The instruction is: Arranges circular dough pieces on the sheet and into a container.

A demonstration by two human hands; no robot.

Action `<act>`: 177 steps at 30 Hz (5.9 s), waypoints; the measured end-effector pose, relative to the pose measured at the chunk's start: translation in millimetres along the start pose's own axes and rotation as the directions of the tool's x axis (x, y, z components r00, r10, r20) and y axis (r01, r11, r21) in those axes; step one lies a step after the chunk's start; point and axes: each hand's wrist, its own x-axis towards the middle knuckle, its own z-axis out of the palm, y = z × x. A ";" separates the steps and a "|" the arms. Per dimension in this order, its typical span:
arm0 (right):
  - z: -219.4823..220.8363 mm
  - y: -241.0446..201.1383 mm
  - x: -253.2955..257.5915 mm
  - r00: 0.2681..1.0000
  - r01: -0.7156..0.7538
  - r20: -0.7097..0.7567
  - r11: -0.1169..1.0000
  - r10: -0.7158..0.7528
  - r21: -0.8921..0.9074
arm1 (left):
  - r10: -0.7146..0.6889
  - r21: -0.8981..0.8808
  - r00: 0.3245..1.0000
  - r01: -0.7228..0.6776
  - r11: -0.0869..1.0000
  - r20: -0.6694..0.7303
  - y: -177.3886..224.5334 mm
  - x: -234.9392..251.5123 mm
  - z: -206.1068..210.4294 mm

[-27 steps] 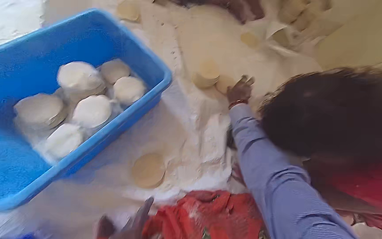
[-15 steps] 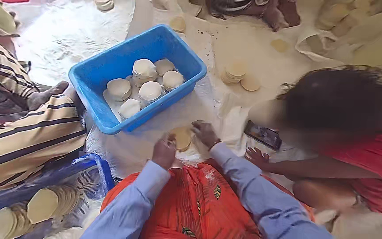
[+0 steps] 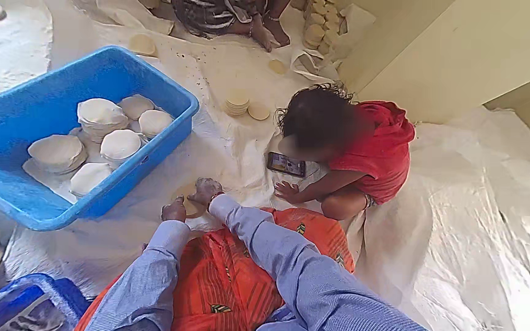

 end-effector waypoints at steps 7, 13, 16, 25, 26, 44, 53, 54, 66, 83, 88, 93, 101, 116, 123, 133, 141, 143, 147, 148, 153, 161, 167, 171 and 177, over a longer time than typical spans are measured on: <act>-8.8 -2.6 -0.5 0.977 -0.211 0.068 0.940 0.200 0.270 | 0.058 0.181 0.998 -0.064 0.981 0.038 4.4 -0.9 -6.9; 8.8 -10.0 -7.5 0.988 -0.151 0.012 0.952 0.154 0.266 | -0.074 -0.102 0.996 0.068 0.992 -0.054 -6.9 13.7 -12.5; 21.8 -4.6 -3.4 0.993 -0.046 -0.096 0.968 0.072 0.248 | -0.214 -0.366 0.969 0.157 0.917 -0.121 -0.6 16.6 -11.8; 24.6 9.5 -10.7 0.966 0.103 -0.256 0.875 0.024 0.473 | -0.055 -0.178 0.962 0.007 0.984 -0.267 24.0 -10.4 -29.8; 16.5 14.2 -18.6 0.965 0.123 -0.262 0.887 -0.003 0.444 | -0.016 -0.183 0.968 -0.031 0.983 -0.251 24.5 -12.4 -29.9; -3.7 72.2 -31.1 0.919 0.135 -0.394 0.952 -0.018 0.273 | 0.237 -0.447 0.948 -0.121 0.886 0.213 22.2 -5.2 38.5; 9.6 71.7 -41.7 0.767 0.328 -0.618 0.933 -0.172 0.148 | 0.300 -0.490 0.934 -0.173 0.854 0.194 24.8 -8.1 40.8; 12.3 72.0 -41.2 0.719 0.358 -0.671 0.924 -0.182 0.133 | 0.284 -0.499 0.939 -0.156 0.852 0.192 25.7 -7.1 40.4; 18.7 65.0 -35.2 0.767 0.417 -0.599 0.887 -0.229 0.196 | 0.231 -0.525 0.959 -0.113 0.844 0.165 26.1 -8.9 43.0; 33.2 65.3 -37.5 0.701 0.432 -0.705 0.851 -0.109 0.298 | 0.182 -0.569 0.971 -0.063 0.820 0.156 28.4 -10.7 38.4; 27.7 62.1 -37.0 0.763 0.359 -0.643 0.868 -0.061 0.344 | 0.202 -0.568 0.964 -0.071 0.820 0.171 28.1 -11.6 41.0; 30.3 64.6 -35.1 0.813 0.336 -0.582 0.834 -0.021 0.438 | 0.227 -0.546 0.959 -0.101 0.831 0.167 26.8 -13.0 40.1; -27.3 40.5 -68.2 0.899 0.422 -0.437 0.231 0.019 0.877 | 0.253 -0.756 0.892 0.135 0.641 0.374 21.5 -2.7 30.7; -75.2 60.4 -83.3 0.652 0.592 -0.745 0.708 -0.141 0.385 | 0.444 -0.753 0.785 0.043 0.656 0.431 41.4 -46.2 28.8; -105.0 91.5 -81.1 0.922 0.335 -0.372 0.260 0.107 0.906 | 0.518 -0.783 0.624 0.267 0.561 0.584 36.6 -40.5 19.0; -105.4 75.8 -95.2 0.955 0.291 -0.263 0.274 -0.137 0.917 | 0.536 -0.754 0.562 0.277 0.595 0.630 38.4 -41.0 16.2; -108.6 78.9 -98.3 0.947 0.307 -0.275 0.229 -0.164 0.924 | 0.536 -0.735 0.567 0.198 0.649 0.626 28.8 -33.5 16.1; -111.0 82.5 -99.4 0.943 0.327 -0.291 0.290 -0.160 0.900 | 0.553 -0.744 0.569 0.167 0.647 0.609 30.0 -31.8 16.3; -110.6 86.0 -98.7 0.926 0.375 -0.350 0.424 -0.139 0.825 | 0.620 -0.750 0.484 0.121 0.651 0.617 34.0 -29.5 15.7; -109.3 86.1 -97.8 0.918 0.393 -0.374 0.444 -0.133 0.806 | 0.614 -0.749 0.503 0.109 0.653 0.608 34.5 -31.3 15.5; -104.6 89.9 -92.2 0.865 0.456 -0.491 0.570 -0.102 0.684 | 0.554 -0.748 0.619 0.082 0.659 0.556 39.9 -43.8 17.6; -98.5 80.4 -97.1 0.725 0.577 -0.651 0.713 -0.225 0.397 | 0.543 -0.747 0.610 0.124 0.654 0.577 40.2 -44.6 19.0; -96.0 69.9 -104.8 0.678 0.633 -0.693 0.674 -0.245 0.381 | 0.545 -0.755 0.607 0.146 0.639 0.578 40.5 -46.4 17.6; -98.6 70.4 -104.0 0.767 0.561 -0.629 0.611 -0.129 0.559 | 0.563 -0.755 0.581 0.144 0.640 0.588 41.0 -46.0 17.3; -95.6 73.3 -94.6 0.829 0.454 -0.560 0.595 -0.008 0.663 | 0.530 -0.728 0.602 0.129 0.673 0.596 41.5 -46.8 18.4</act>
